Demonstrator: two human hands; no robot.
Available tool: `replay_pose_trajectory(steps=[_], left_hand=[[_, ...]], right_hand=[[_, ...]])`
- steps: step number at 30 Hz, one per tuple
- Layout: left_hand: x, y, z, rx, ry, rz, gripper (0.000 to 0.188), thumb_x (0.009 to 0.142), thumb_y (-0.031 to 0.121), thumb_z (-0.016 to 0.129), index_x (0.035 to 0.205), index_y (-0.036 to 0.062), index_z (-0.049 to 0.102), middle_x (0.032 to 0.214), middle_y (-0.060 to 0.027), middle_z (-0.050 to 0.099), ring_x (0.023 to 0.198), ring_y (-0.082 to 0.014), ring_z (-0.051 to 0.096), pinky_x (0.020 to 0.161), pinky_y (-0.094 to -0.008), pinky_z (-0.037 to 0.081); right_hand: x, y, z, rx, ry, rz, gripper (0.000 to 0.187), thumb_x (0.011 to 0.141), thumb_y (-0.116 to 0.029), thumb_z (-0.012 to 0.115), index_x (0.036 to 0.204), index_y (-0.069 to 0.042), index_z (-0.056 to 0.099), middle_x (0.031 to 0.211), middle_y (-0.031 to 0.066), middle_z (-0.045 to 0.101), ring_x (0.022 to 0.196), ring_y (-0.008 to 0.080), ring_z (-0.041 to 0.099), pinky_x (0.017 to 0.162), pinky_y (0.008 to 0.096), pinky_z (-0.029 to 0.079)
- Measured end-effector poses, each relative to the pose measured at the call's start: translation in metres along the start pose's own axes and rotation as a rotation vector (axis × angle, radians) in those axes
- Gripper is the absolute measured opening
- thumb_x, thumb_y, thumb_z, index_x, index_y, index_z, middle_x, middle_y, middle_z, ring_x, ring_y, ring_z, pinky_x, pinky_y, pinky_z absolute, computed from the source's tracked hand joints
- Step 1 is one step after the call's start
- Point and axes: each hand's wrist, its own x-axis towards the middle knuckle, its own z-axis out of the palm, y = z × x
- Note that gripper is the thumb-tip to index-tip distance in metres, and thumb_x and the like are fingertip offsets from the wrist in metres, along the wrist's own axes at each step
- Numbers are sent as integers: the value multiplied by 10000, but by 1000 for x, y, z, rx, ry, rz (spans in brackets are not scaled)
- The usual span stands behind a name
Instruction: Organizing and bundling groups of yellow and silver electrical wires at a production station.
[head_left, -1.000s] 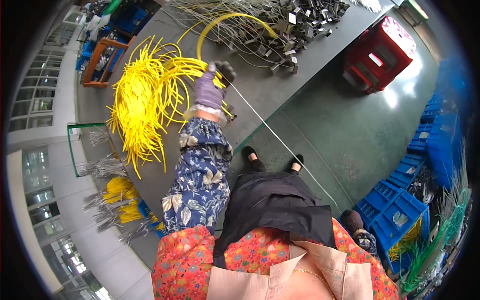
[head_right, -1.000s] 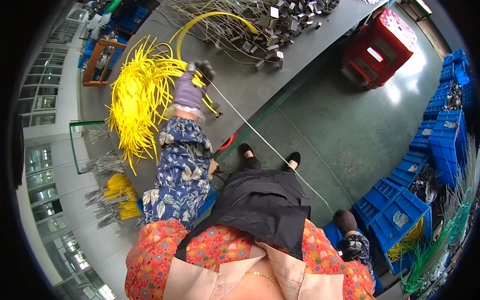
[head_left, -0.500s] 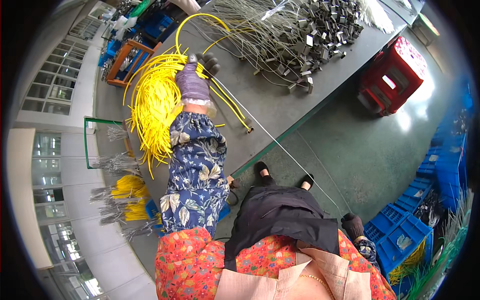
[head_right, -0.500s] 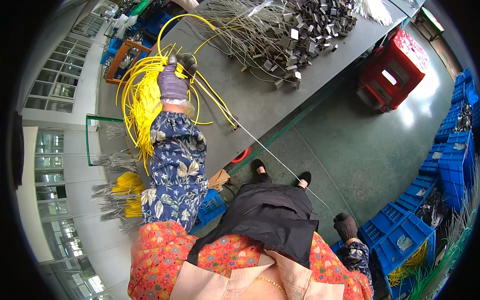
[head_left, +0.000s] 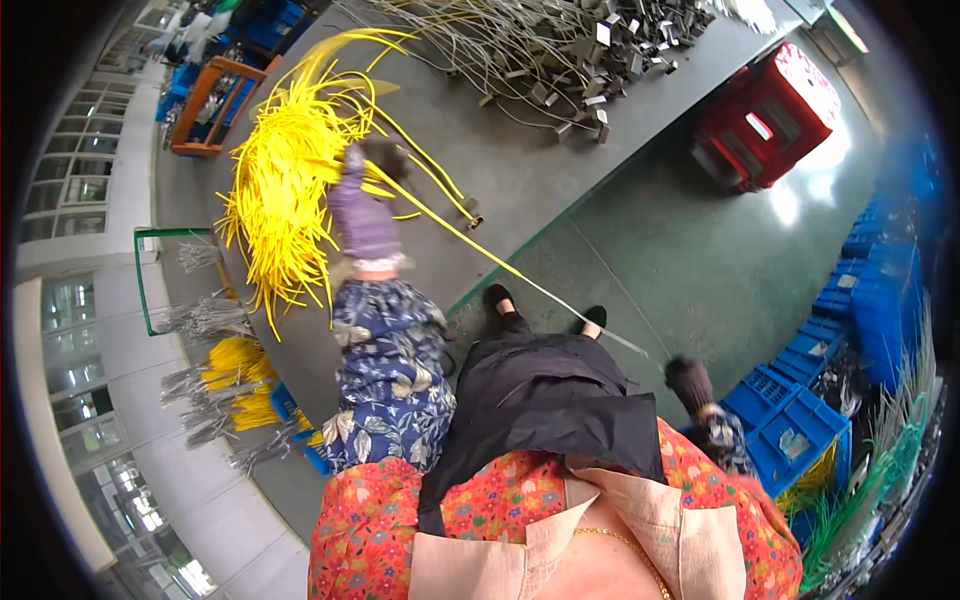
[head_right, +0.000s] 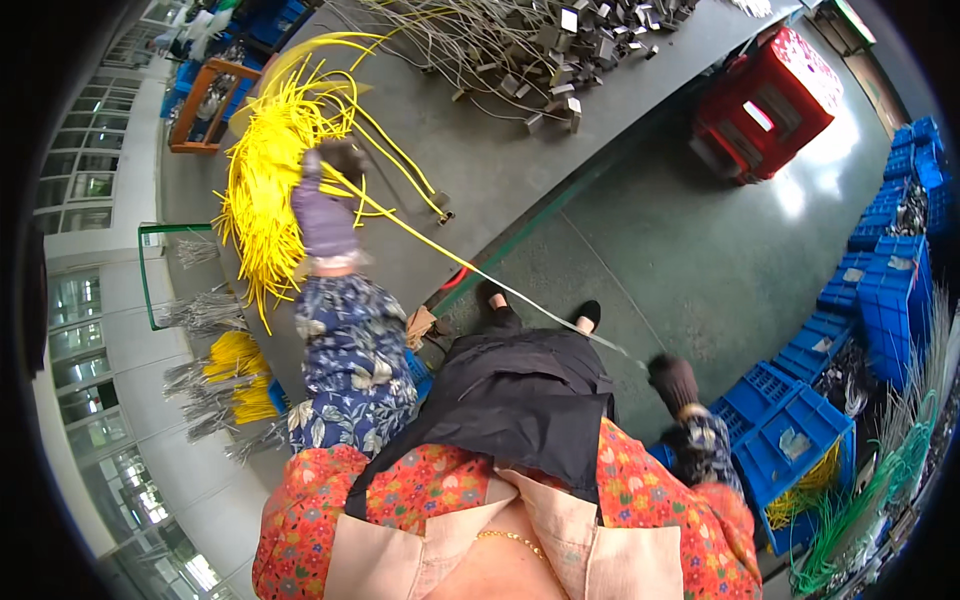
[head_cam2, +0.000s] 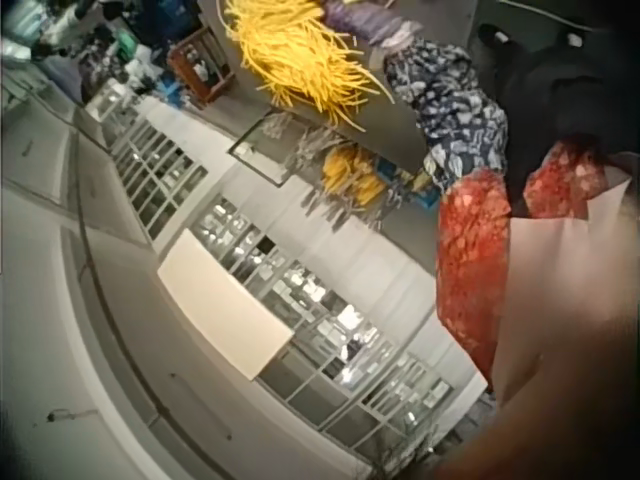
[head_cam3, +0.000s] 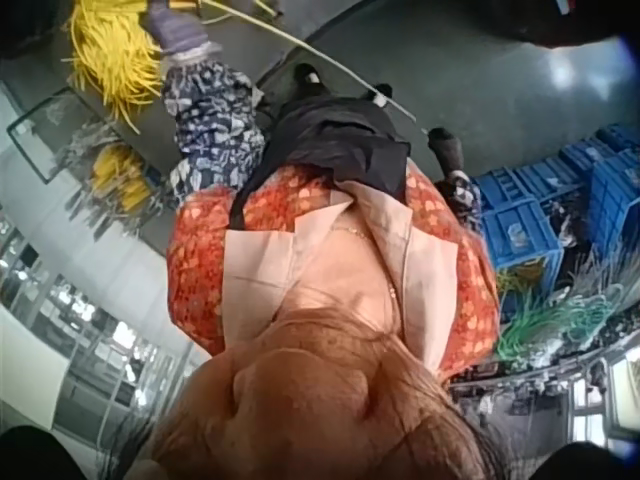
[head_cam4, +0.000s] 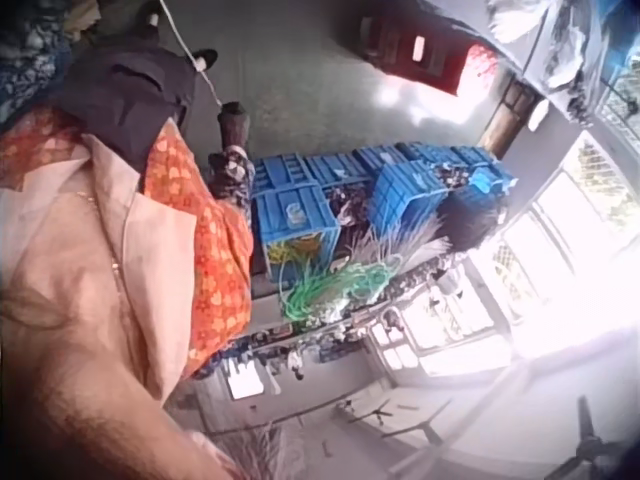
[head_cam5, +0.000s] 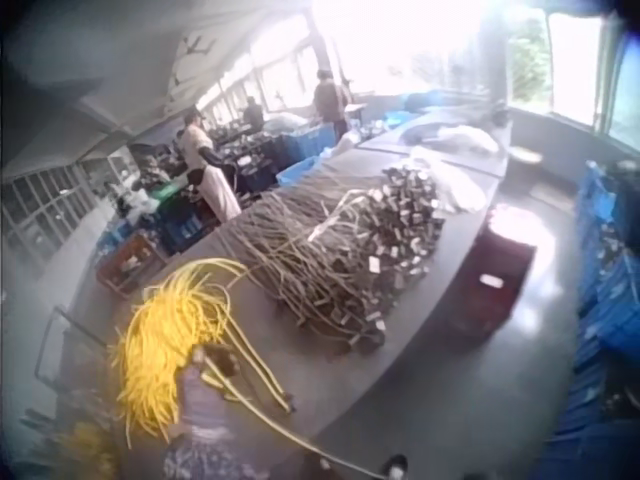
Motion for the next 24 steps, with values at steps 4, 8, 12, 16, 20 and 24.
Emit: replay_pose_trajectory(steps=[4,8,12,16,20,24], left_hand=[[-9,-47,-16,544,80,87,249,844,285,572,851,37,597,764,-72,629,660,-164,616,621,-288,518],[-24,-76,-16,336,24,-296,176,822,195,612,868,29,576,738,-73,614,611,-163,597,550,-254,493],[22,-42,-63,452,-71,-448,196,854,231,569,816,40,549,657,-42,541,523,-116,508,474,-223,410],[26,-56,-80,122,-22,-492,133,850,218,558,870,95,511,620,9,478,458,-110,424,430,-251,353],[5,-76,-74,-212,-219,-484,217,828,265,601,905,75,530,673,-26,549,502,-151,507,447,-291,416],[-18,-118,-5,-289,-53,-494,220,840,258,587,911,64,513,868,-131,597,782,-284,606,664,-403,517]], right_hand=[[29,-155,-58,660,-24,-290,352,679,-121,674,1005,-10,604,947,108,641,869,169,593,751,321,471],[-4,-314,-111,829,-135,-511,486,697,-191,713,1125,-49,530,969,73,588,795,150,548,730,272,471],[30,-346,-127,246,491,-777,581,689,-330,710,1161,-55,511,1117,199,530,961,311,565,798,367,469],[120,-340,-167,-92,832,-675,529,723,-296,657,1165,-52,498,1173,233,485,1005,367,548,799,399,476],[128,-352,-184,-356,413,-398,361,762,-186,550,1087,-32,532,1144,246,486,959,379,571,763,423,492],[71,-336,-177,-297,592,-375,233,755,-125,504,947,-22,588,854,187,605,854,345,609,696,427,495]])
